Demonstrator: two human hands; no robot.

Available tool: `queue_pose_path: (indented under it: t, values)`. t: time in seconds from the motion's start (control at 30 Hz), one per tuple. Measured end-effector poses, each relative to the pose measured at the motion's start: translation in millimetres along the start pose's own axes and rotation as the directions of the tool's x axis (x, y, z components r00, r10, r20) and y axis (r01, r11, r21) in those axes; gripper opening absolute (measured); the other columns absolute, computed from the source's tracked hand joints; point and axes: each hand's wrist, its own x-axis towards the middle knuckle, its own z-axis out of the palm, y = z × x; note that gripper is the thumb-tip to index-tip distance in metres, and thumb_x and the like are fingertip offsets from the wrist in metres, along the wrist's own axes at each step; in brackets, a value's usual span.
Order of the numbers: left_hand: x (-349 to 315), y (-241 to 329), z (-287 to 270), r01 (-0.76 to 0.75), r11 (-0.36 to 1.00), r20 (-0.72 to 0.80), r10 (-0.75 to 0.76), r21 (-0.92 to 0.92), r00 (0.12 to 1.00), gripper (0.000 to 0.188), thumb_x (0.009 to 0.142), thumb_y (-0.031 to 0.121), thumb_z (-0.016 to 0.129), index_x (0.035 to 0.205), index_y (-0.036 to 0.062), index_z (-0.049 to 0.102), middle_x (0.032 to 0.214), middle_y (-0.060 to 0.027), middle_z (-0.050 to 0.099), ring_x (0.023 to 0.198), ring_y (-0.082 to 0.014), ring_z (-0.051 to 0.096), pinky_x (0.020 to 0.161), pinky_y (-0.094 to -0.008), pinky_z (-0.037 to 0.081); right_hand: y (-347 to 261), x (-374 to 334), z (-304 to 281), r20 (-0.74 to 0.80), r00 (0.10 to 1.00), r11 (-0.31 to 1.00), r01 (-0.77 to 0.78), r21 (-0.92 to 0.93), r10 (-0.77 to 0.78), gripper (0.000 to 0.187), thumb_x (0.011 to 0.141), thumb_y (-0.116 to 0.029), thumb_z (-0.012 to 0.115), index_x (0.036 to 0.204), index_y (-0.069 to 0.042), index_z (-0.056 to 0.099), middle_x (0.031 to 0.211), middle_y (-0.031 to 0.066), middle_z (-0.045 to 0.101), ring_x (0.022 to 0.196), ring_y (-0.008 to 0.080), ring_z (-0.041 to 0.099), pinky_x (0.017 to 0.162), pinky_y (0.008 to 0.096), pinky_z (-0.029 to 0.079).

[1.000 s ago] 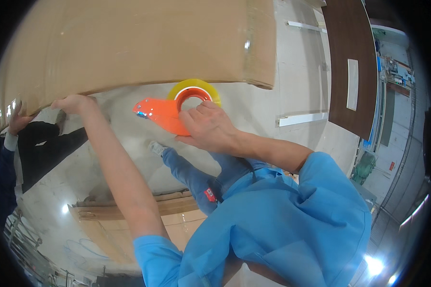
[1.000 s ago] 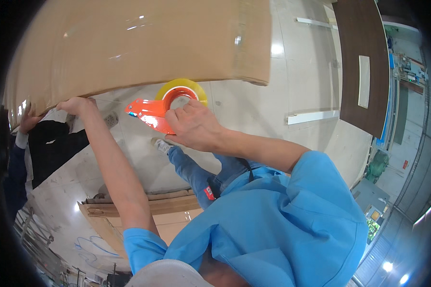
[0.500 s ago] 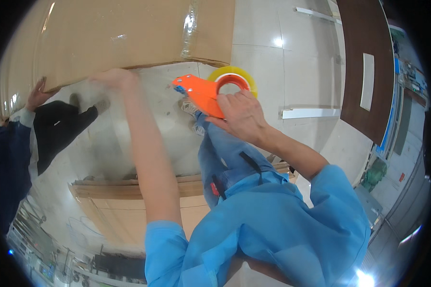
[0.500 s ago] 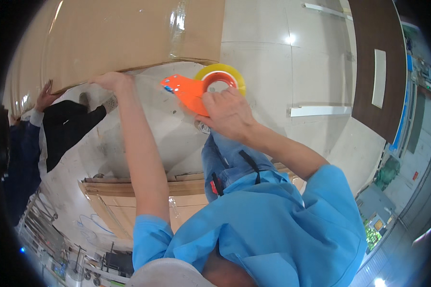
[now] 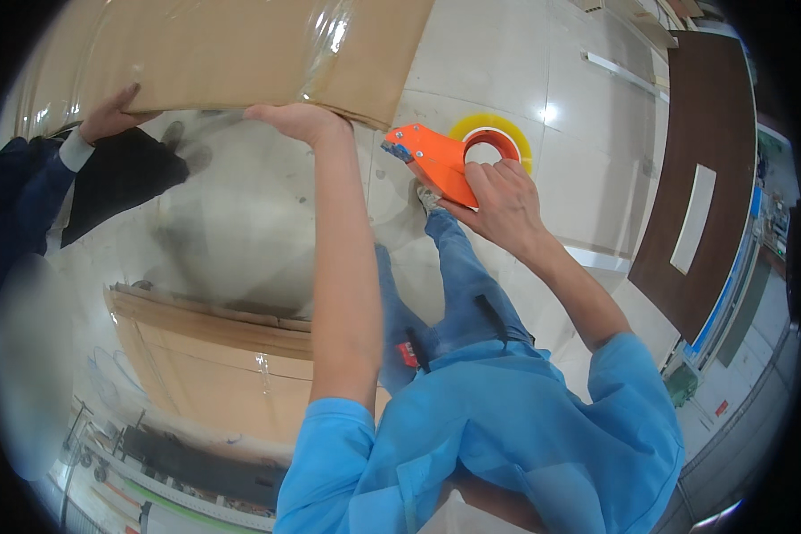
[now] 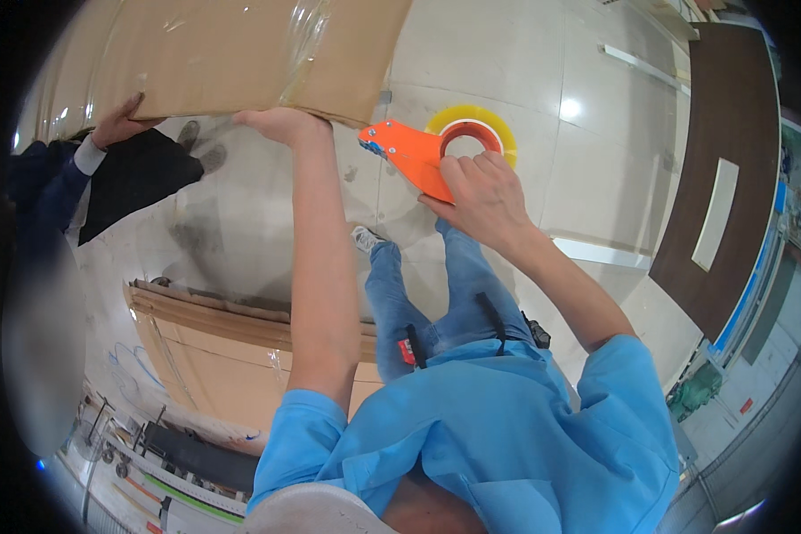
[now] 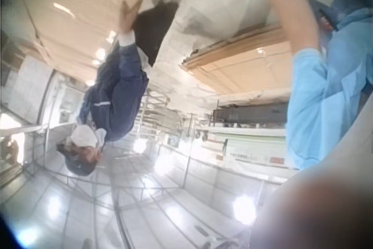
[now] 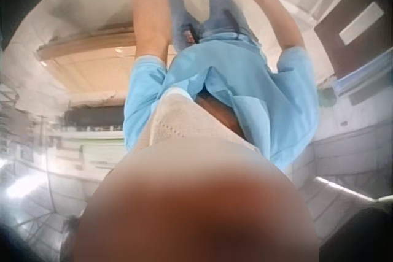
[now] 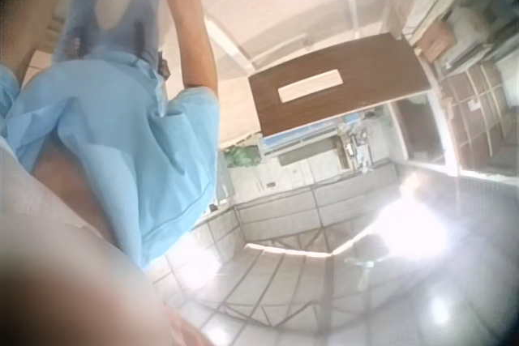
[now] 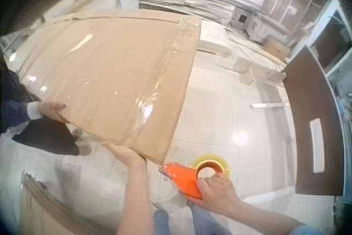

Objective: The person tapes a large cardboard-wrapped item on a dolly, moves it across the workshop, then handles white trim pieces and a curved wooden panel. They assist a coworker by holding the panel while the coworker applies trim, then place the panel on a workbench.

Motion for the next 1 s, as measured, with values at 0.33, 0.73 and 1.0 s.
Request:
queue_pose_path:
  t: [0.33,0.73,1.0]
  values:
    - [-53.8,-39.6,5.4,-0.011,0.956,-0.047,0.026,0.294,0.999,0.081,0.103,0.064,0.014,0.152,0.0017,0.028,0.155,-0.0148,0.034,0.141,-0.0307,0.036,0.117,-0.0398,0.029,16.8,3.2,6.2,0.153,0.964,0.946,-0.245,0.212,0.216,0.051,0.072,-0.043,0.080,0.094,-0.002,0.060,0.079,0.0145,0.066,0.073,0.0340,0.065,0.066,0.0437,0.052]
    - [-66.9,-28.5,29.7,0.368,0.874,-0.293,-0.279,0.316,0.914,0.083,0.102,0.061,0.013,0.138,-0.0057,0.048,0.139,-0.0191,0.054,0.123,-0.0347,0.055,0.102,-0.0422,0.047,-28.4,30.0,-37.5,0.250,0.852,0.861,-0.497,0.111,0.460,0.051,0.075,-0.049,0.073,0.084,0.000,0.066,0.072,0.0151,0.069,0.066,0.0309,0.069,0.063,0.0419,0.054]
    - [-53.4,-47.7,22.5,0.375,0.913,-0.315,-0.313,0.160,0.896,0.079,0.102,0.063,0.022,0.139,-0.0027,0.048,0.140,-0.0161,0.053,0.121,-0.0319,0.056,0.100,-0.0409,0.048,4.5,38.3,-26.3,0.227,0.679,0.640,-0.734,0.226,0.698,0.054,0.075,-0.056,0.070,0.081,-0.002,0.071,0.075,0.0160,0.070,0.074,0.0321,0.070,0.066,0.0422,0.054]
